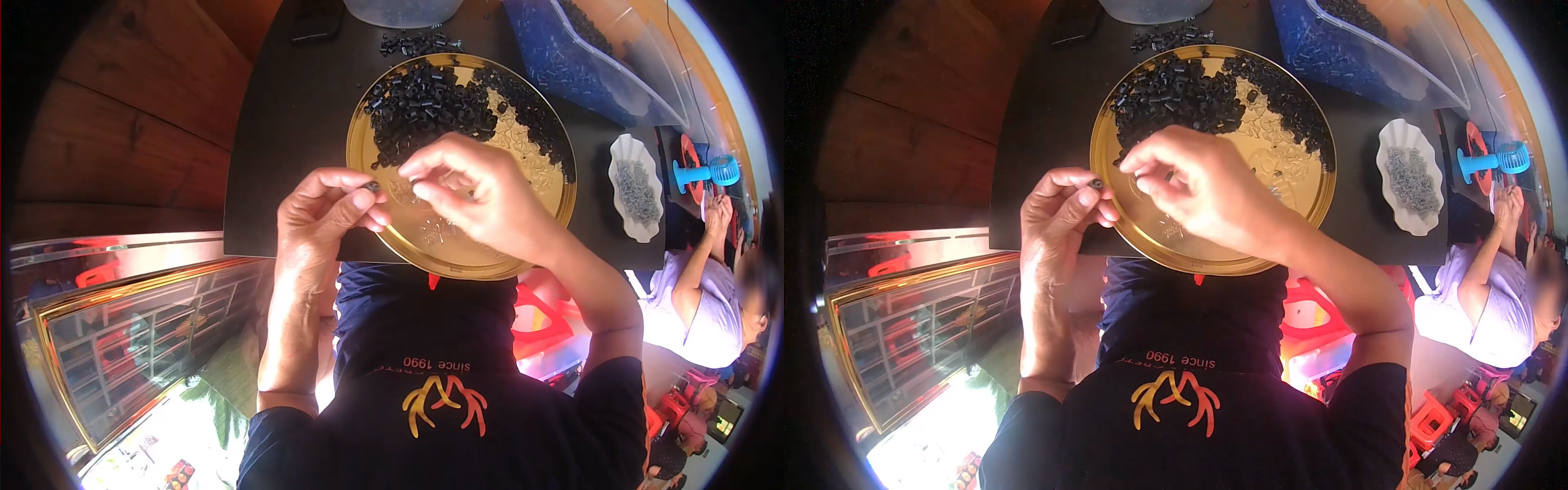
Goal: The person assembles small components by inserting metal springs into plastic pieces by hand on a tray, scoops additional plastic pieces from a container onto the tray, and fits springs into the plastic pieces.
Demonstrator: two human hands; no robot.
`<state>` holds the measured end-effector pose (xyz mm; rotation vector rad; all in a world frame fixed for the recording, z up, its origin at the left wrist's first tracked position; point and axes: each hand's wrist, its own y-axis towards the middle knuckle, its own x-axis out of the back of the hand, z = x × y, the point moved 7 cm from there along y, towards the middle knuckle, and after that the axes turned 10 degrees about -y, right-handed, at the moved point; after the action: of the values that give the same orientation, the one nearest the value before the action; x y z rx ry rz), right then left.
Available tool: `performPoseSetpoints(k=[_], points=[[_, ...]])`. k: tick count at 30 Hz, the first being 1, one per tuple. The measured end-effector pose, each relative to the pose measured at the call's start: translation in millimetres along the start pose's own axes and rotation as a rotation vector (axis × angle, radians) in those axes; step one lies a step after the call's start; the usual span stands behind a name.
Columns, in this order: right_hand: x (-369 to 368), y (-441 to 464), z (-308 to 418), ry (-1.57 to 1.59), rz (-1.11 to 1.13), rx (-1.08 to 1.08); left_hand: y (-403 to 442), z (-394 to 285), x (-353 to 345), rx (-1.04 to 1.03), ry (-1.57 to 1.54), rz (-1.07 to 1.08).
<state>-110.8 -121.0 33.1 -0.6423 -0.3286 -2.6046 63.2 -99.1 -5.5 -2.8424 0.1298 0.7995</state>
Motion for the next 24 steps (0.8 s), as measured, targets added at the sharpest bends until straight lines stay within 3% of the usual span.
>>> performPoseSetpoints(k=[2, 5, 24], points=[[8, -4, 2, 0.216, -0.006, -0.059, 2, 5, -11, 0.01, 0.02, 0.027], [17, -8, 4, 0.253, -0.042, -0.07, 4, 12, -25, 0.028, 0.005, 0.074], [31, -22, -20, 0.269, 0.014, -0.319, 15, 26, -58, 0.062, 0.112, 0.162]])
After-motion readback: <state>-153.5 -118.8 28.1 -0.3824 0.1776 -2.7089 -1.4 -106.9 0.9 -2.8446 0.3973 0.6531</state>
